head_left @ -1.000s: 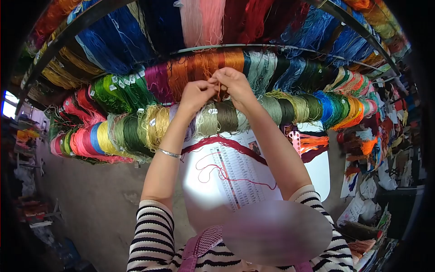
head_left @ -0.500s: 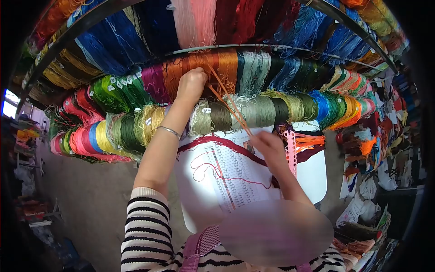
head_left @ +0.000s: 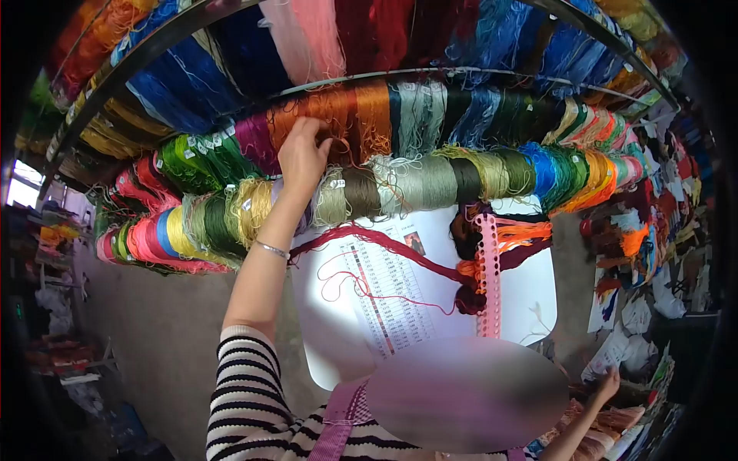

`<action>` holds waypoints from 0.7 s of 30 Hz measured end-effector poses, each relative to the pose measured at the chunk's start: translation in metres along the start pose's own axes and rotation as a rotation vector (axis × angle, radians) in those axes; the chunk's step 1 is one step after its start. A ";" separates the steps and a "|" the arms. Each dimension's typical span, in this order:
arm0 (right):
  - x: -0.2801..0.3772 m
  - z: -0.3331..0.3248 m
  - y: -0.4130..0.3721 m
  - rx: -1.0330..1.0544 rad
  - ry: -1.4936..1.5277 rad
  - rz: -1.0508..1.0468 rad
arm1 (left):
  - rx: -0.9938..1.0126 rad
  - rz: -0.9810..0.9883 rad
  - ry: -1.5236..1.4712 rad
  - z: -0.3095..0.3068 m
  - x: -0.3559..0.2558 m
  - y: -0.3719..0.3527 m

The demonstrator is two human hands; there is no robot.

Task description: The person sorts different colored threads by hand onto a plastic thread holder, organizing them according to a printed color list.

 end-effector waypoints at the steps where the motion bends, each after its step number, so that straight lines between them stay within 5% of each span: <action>1: 0.028 0.024 -0.027 -0.007 0.011 -0.046 | 0.004 -0.003 -0.004 0.003 -0.004 0.002; 4: 0.023 0.092 -0.052 0.312 0.227 0.219 | -0.057 0.357 0.210 0.023 -0.013 0.015; 9: 0.120 0.174 -0.145 0.635 0.620 0.537 | 0.004 0.326 -0.169 0.000 -0.005 -0.001; 11: 0.178 0.201 -0.192 0.921 0.736 0.552 | 0.078 0.235 -0.311 -0.001 -0.001 -0.003; 17: 0.283 0.265 -0.310 1.355 0.762 0.473 | -0.090 0.385 0.162 0.012 -0.014 0.018; 21: 0.307 0.273 -0.355 1.557 0.659 0.467 | -0.103 0.379 0.161 0.028 -0.002 0.018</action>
Point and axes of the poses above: each hand's wrist, its own y-axis towards the middle knuckle, its own z-axis out of the palm, x = y × z, the point moved 5 cm from there along y, towards the middle knuckle, and after that the axes turned 13 degrees about -x, right-handed, at the moved point
